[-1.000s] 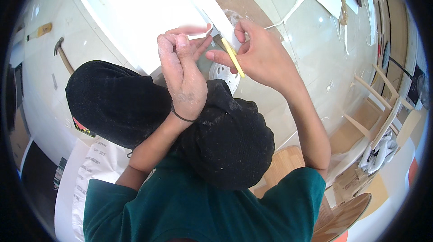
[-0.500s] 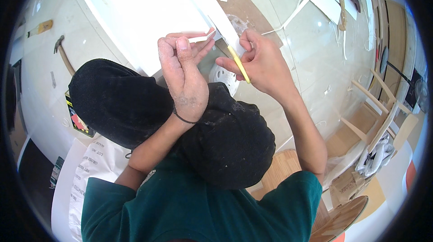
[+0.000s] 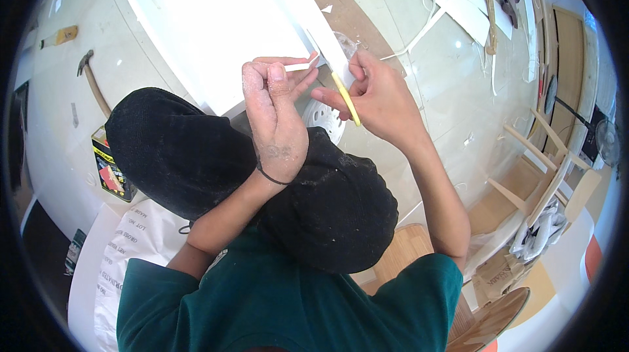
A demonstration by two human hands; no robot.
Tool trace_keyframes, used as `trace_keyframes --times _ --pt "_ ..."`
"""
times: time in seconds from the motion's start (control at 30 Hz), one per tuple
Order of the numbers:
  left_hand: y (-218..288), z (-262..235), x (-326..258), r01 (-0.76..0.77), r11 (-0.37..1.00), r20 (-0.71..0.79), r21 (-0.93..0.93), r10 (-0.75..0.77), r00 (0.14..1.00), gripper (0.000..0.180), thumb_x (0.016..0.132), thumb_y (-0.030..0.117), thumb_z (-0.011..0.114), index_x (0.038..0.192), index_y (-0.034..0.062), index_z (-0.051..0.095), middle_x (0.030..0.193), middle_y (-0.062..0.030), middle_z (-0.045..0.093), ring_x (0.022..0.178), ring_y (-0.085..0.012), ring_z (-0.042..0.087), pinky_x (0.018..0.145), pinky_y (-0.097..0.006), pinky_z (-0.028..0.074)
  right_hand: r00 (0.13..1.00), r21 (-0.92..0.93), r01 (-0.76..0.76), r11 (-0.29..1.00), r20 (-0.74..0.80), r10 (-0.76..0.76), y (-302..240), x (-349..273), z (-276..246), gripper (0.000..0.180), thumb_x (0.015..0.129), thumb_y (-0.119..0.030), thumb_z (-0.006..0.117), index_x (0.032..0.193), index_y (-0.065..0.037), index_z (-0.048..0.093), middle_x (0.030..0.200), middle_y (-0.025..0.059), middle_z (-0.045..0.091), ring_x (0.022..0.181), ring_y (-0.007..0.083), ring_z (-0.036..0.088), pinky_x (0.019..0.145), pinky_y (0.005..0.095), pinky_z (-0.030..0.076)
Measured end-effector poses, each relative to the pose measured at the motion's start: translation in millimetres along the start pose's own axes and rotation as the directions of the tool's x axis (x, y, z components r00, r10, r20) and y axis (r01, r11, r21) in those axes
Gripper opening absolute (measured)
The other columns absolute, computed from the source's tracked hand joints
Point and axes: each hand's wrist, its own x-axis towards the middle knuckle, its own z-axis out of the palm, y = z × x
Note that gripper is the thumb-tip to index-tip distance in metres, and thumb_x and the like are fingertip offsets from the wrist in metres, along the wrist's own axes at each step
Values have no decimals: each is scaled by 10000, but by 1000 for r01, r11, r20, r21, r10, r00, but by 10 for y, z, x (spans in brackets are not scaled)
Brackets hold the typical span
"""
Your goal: The person sits on the floor and uses a utility knife to trim excess edge banding from a white furniture frame. They then switch to scissors to cut and refine the edges of the banding.
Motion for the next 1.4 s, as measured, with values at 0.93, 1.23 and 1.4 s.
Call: trace_keyframes --times 0.93,1.23,1.4 --pt "72 -49 56 -6 999 -13 -38 6 1000 261 1106 222 327 1093 -36 364 1161 -172 514 1087 -305 668 951 -393 580 1000 75 -29 997 -2 29 -29 51 23 596 719 -377 924 818 -86 413 558 46 580 506 84 614 454 212 444" --pt "89 -46 69 27 1000 -29 8 -27 999 266 1108 237 322 1087 -24 364 1151 -183 538 1055 -327 688 924 -385 590 999 -22 18 1000 29 -18 -121 127 -38 568 731 -367 906 835 -81 427 592 86 639 516 111 648 477 220 481" --pt "83 -39 50 7 1000 -49 -16 -8 999 263 1105 222 335 1077 -34 383 1142 -177 534 1051 -298 673 919 -386 594 999 -28 -27 999 28 28 -125 120 -39 522 768 -342 873 834 -85 424 594 96 647 523 116 657 482 228 484"
